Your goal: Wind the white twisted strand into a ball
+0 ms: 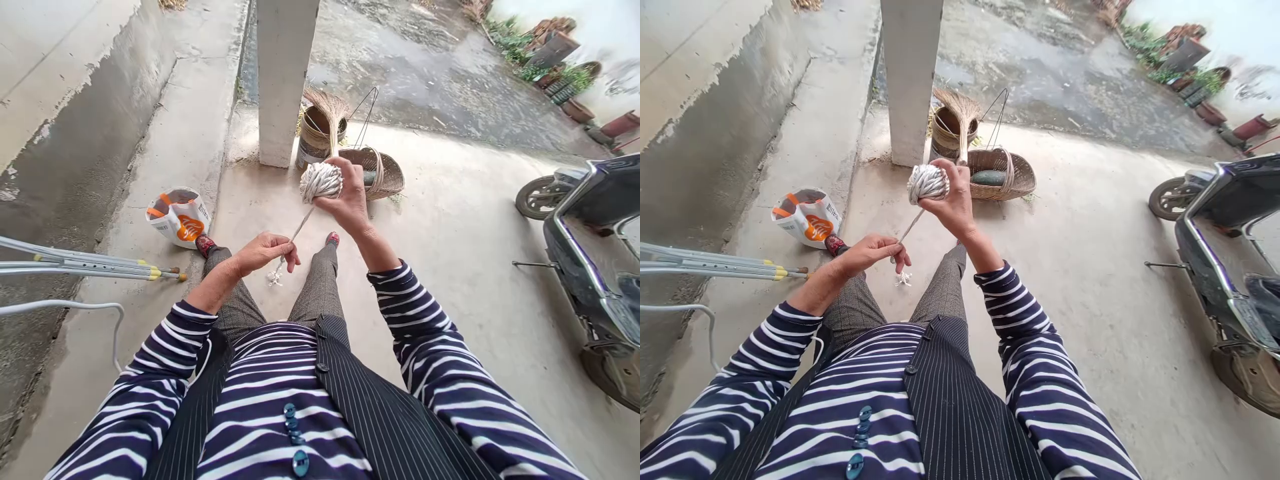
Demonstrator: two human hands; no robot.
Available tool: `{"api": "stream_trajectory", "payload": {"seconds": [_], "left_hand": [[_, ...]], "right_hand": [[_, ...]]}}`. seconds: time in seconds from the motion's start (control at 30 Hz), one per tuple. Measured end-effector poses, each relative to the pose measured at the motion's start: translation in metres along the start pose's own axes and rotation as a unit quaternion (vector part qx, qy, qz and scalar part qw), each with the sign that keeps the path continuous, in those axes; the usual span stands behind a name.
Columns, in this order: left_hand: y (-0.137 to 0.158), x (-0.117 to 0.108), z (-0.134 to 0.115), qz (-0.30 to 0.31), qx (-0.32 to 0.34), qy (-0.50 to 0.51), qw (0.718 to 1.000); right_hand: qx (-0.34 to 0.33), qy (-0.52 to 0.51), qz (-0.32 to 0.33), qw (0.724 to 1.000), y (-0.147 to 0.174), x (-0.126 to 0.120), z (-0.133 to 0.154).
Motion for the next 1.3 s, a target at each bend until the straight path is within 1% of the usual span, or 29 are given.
{"api": "stream_trajectory", "payload": {"seconds": [0.03,0.1,0.2,0.3,0.4,0.47,0.5,0.57,0.6,0.67,0.7,0.73,0.8,0.83,0.87,0.9,0.93,1.03,1.17,1.3], "left_hand": [[0.001,0.000,-0.001,0.005,-0.002,0.003,1.000],[0.002,0.001,0.000,0.019,-0.006,0.005,1.000],[0.005,0.003,0.005,0.033,-0.015,0.006,0.999],[0.006,0.001,0.007,0.017,-0.024,0.012,0.999],[0.006,-0.002,-0.002,0.005,-0.019,0.005,1.000],[0.003,-0.006,-0.013,0.004,-0.011,-0.013,1.000],[0.002,-0.010,-0.018,-0.001,-0.008,-0.025,1.000],[-0.001,-0.025,-0.028,-0.035,-0.003,-0.054,0.998],[-0.002,-0.035,-0.031,-0.060,-0.001,-0.071,0.996],[-0.004,-0.054,-0.034,-0.107,0.000,-0.115,0.988],[-0.005,-0.061,-0.033,-0.122,-0.001,-0.141,0.982],[-0.007,-0.066,-0.031,-0.132,-0.001,-0.166,0.977],[-0.010,-0.071,-0.026,-0.138,0.003,-0.208,0.968],[-0.011,-0.072,-0.023,-0.139,0.005,-0.221,0.965],[-0.013,-0.073,-0.020,-0.141,0.008,-0.228,0.963],[-0.014,-0.073,-0.017,-0.144,0.010,-0.231,0.962],[-0.015,-0.073,-0.014,-0.147,0.010,-0.229,0.962],[-0.016,-0.074,-0.003,-0.151,0.002,-0.206,0.967],[-0.019,-0.072,0.012,-0.143,0.001,-0.163,0.976],[-0.021,-0.067,0.019,-0.148,0.001,-0.156,0.977]], "right_hand": [[-0.007,0.031,-0.021,0.999,0.001,-0.001,-0.002],[-0.007,0.053,-0.051,0.997,0.003,-0.004,-0.007],[0.002,0.022,-0.039,0.999,0.002,-0.003,-0.011],[0.007,-0.008,-0.035,0.999,0.001,-0.009,-0.007],[0.008,0.025,-0.038,0.999,0.003,-0.014,0.001],[0.007,0.058,-0.030,0.998,0.006,-0.009,0.002],[0.010,0.072,-0.021,0.997,0.008,-0.006,0.000],[0.023,0.086,0.009,0.996,0.013,0.006,-0.009],[0.035,0.083,0.036,0.995,0.017,0.014,-0.015],[0.069,0.046,0.119,0.989,0.028,0.035,-0.030],[0.091,0.007,0.173,0.981,0.036,0.047,-0.036],[0.114,-0.049,0.230,0.965,0.047,0.061,-0.039],[0.152,-0.184,0.324,0.915,0.070,0.082,-0.038],[0.165,-0.247,0.349,0.889,0.078,0.087,-0.034],[0.176,-0.298,0.356,0.868,0.085,0.090,-0.032],[0.185,-0.334,0.352,0.855,0.089,0.090,-0.030],[0.194,-0.358,0.341,0.848,0.091,0.090,-0.031],[0.219,-0.399,0.315,0.833,0.098,0.088,-0.032],[0.226,-0.446,0.297,0.813,0.104,0.085,-0.024],[0.240,-0.460,0.277,0.809,0.106,0.078,-0.018]]}}
Point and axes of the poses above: each hand's wrist, its own y-axis away from the middle knuckle, its own x-axis out of the palm, z = x × y, the point moved 10 cm from there along -y, towards the middle knuckle, and after that the axes turned 4 degrees about -y, right-handed, at the moved point
